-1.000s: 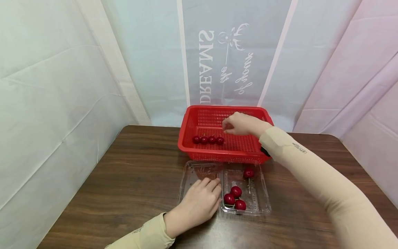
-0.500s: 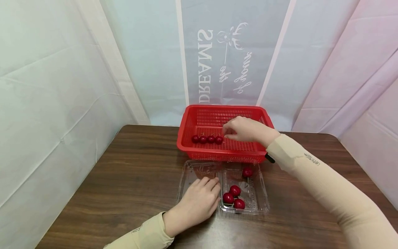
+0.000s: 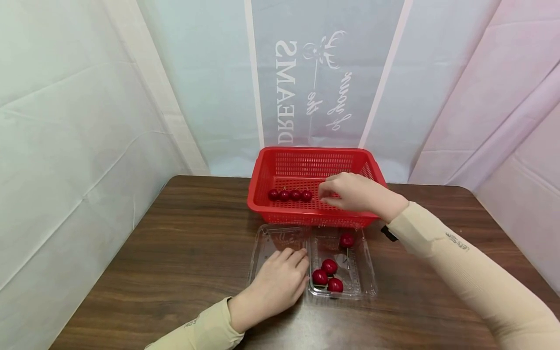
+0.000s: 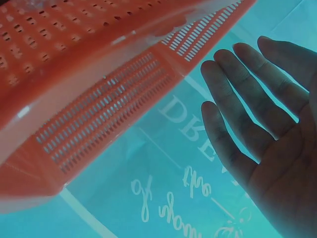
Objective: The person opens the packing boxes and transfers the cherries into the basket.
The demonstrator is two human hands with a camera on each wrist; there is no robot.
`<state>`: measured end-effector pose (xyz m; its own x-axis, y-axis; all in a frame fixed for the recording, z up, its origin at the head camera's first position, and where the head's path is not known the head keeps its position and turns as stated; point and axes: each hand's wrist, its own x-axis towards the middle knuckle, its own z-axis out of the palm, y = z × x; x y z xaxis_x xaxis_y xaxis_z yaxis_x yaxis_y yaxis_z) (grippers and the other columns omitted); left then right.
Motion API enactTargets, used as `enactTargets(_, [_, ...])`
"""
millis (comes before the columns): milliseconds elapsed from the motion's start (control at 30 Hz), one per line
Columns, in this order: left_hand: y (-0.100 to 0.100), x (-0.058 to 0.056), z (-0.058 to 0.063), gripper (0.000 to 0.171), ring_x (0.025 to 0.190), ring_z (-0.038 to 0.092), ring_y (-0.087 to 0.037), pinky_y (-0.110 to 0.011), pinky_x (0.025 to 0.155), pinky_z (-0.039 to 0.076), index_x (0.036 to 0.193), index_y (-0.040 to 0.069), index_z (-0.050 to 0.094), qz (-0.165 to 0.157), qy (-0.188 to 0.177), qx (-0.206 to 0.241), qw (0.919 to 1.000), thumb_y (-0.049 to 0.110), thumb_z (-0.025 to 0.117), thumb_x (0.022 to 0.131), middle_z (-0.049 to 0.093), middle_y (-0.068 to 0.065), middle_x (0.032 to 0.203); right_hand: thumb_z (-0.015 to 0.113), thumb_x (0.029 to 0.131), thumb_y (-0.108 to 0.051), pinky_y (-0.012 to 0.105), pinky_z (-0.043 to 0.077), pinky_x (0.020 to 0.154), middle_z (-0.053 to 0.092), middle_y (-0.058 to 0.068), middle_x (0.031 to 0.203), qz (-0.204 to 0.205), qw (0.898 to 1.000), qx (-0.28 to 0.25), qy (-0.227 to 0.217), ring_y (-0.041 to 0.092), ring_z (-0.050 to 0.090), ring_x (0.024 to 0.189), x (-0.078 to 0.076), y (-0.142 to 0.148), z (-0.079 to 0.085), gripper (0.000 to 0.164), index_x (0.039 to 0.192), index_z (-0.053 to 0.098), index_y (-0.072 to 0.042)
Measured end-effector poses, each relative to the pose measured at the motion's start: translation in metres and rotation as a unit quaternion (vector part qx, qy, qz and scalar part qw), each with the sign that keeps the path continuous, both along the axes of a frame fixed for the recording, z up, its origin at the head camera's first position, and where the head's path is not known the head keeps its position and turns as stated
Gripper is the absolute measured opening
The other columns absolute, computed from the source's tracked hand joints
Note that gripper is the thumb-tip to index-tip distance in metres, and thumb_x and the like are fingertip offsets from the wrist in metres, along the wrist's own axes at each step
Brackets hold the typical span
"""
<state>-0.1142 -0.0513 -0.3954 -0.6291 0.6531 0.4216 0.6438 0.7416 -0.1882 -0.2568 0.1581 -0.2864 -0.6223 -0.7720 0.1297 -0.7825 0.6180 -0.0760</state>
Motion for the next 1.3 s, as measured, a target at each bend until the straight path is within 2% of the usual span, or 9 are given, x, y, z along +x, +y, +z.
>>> enactTargets(267, [0.000, -0.001, -0.001, 0.026, 0.097, 0.060, -0.017, -0.029, 0.072, 0.048, 0.101, 0.013, 0.067, 0.000, -0.004, -0.003, 1.0000, 0.034, 0.063, 0.085, 0.066, -0.003, 0.117, 0.075, 0.080, -0.021, 0.031, 0.056, 0.075, 0.069, -0.005, 0.086, 0.012, 1.000, -0.011, 0.019, 0.011, 0.066, 0.078, 0.015, 0.006, -0.006, 0.012, 0.091, 0.070, -0.019])
enactTargets(667, [0.000, -0.001, -0.001, 0.027, 0.097, 0.060, -0.017, -0.029, 0.072, 0.049, 0.101, 0.013, 0.067, -0.003, -0.003, 0.003, 1.0000, 0.033, 0.063, 0.085, 0.066, -0.003, 0.116, 0.074, 0.080, -0.018, 0.028, 0.054, 0.068, 0.066, -0.007, 0.084, 0.011, 0.998, -0.032, 0.043, 0.005, 0.060, 0.073, 0.035, 0.015, -0.013, 0.011, 0.090, 0.070, -0.018])
enactTargets(867, [0.000, -0.001, -0.001, 0.026, 0.097, 0.060, -0.017, -0.029, 0.072, 0.048, 0.101, 0.013, 0.067, -0.003, -0.003, 0.002, 1.0000, 0.033, 0.063, 0.085, 0.066, -0.003, 0.116, 0.074, 0.080, -0.019, 0.030, 0.053, 0.069, 0.066, -0.006, 0.085, 0.007, 0.998, -0.043, 0.052, 0.008, 0.063, 0.074, 0.041, 0.022, -0.018, 0.011, 0.091, 0.071, -0.017])
enactTargets(1100, [0.000, -0.001, -0.001, 0.026, 0.097, 0.060, -0.017, -0.029, 0.072, 0.048, 0.100, 0.013, 0.067, -0.006, -0.002, 0.005, 1.0000, 0.033, 0.063, 0.085, 0.066, -0.003, 0.116, 0.076, 0.078, -0.019, 0.027, 0.052, 0.065, 0.064, -0.010, 0.081, 0.009, 0.997, -0.053, 0.057, 0.002, 0.057, 0.068, 0.048, 0.027, -0.022, 0.011, 0.087, 0.069, -0.020])
enactTargets(1300, [-0.001, -0.001, -0.001, 0.027, 0.096, 0.060, -0.017, -0.029, 0.071, 0.048, 0.101, 0.013, 0.067, -0.005, 0.002, 0.004, 1.0000, 0.033, 0.063, 0.085, 0.066, -0.003, 0.115, 0.076, 0.078, -0.019, 0.025, 0.052, 0.064, 0.064, -0.009, 0.080, 0.012, 0.998, -0.045, 0.048, 0.003, 0.057, 0.067, 0.052, 0.029, -0.029, 0.012, 0.087, 0.069, -0.021])
